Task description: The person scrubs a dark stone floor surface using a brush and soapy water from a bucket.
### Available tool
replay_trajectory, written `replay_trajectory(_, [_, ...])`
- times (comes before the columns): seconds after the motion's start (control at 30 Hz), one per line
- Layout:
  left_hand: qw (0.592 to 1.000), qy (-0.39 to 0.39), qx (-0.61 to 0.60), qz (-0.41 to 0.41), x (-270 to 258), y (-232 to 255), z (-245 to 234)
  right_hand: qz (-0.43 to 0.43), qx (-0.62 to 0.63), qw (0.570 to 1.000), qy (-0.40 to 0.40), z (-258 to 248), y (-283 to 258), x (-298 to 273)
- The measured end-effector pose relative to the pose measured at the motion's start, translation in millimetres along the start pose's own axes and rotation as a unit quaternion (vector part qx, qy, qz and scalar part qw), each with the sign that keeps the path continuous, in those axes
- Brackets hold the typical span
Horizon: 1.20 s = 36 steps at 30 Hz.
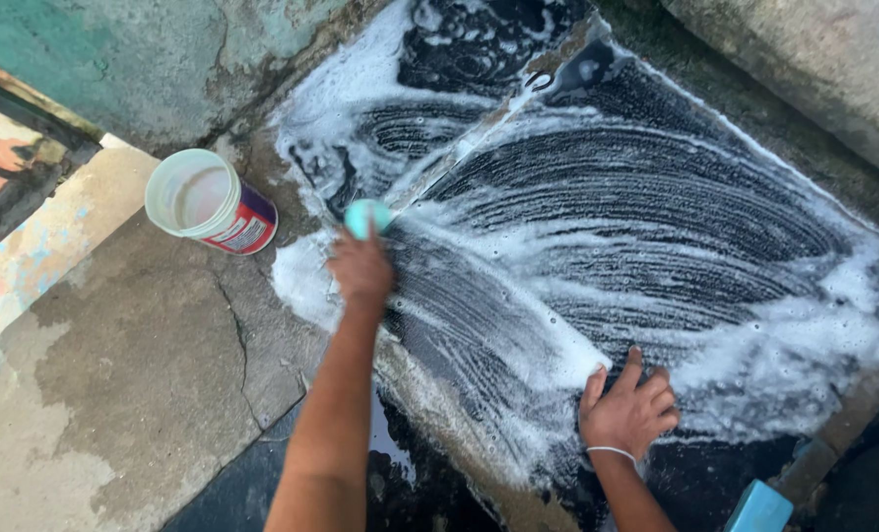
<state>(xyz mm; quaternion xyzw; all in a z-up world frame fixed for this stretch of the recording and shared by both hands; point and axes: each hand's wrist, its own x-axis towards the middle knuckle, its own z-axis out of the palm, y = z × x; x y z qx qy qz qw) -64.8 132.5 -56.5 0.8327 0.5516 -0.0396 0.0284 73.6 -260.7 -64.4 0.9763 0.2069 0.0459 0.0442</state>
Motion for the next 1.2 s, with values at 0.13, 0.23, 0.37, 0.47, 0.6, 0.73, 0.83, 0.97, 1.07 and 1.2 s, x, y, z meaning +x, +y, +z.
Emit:
replay_trajectory(0.13, [1.000,-0.010,0.015,0.010,-20.6,36.1,5.1,0.002,-0.004,1.000,-0.024,-1.4,-0.3,2.9])
replay_trajectory(0.23, [0.987,-0.092,0.043,0.122,-73.4,112.1,20.5,0.012,0.001,0.999,-0.034,-2.8,-0.6,4.6])
replay_trajectory(0.37, [0.920,-0.035,0.080,0.381,-182.9,190.7,10.8,0.014,0.036,0.999,-0.019,-5.0,0.7,3.3])
replay_trajectory(0.47, [0.866,-0.053,0.103,0.487,-201.8,191.5,13.5,0.017,0.043,0.999,-0.015,-5.3,-0.6,1.3])
replay_trajectory(0.6, [0.936,-0.004,0.027,0.351,-104.2,122.3,49.5,0.021,0.030,0.998,-0.053,-2.0,1.8,-0.5])
replay_trajectory(0.73, [0.979,0.004,0.098,0.180,-5.8,3.2,9.0,0.020,0.041,0.999,-0.018,-2.9,0.2,1.6])
replay_trajectory(0.83, [0.968,-0.100,0.162,0.162,11.3,-5.7,-20.1,0.027,0.032,0.999,-0.021,-5.7,-1.8,1.9])
replay_trajectory(0.97, [0.946,-0.131,0.149,0.256,7.3,40.6,-0.8,0.030,-0.002,0.999,-0.022,-6.8,-3.2,2.7])
replay_trajectory(1.07, [0.893,0.125,0.054,0.428,-61.9,95.8,41.8,0.036,0.004,0.999,-0.026,-5.6,-6.3,4.7])
replay_trajectory(1.2, [0.848,0.090,-0.025,0.521,-149.0,178.2,25.5,0.047,0.010,0.999,-0.003,-8.2,-8.0,7.2])
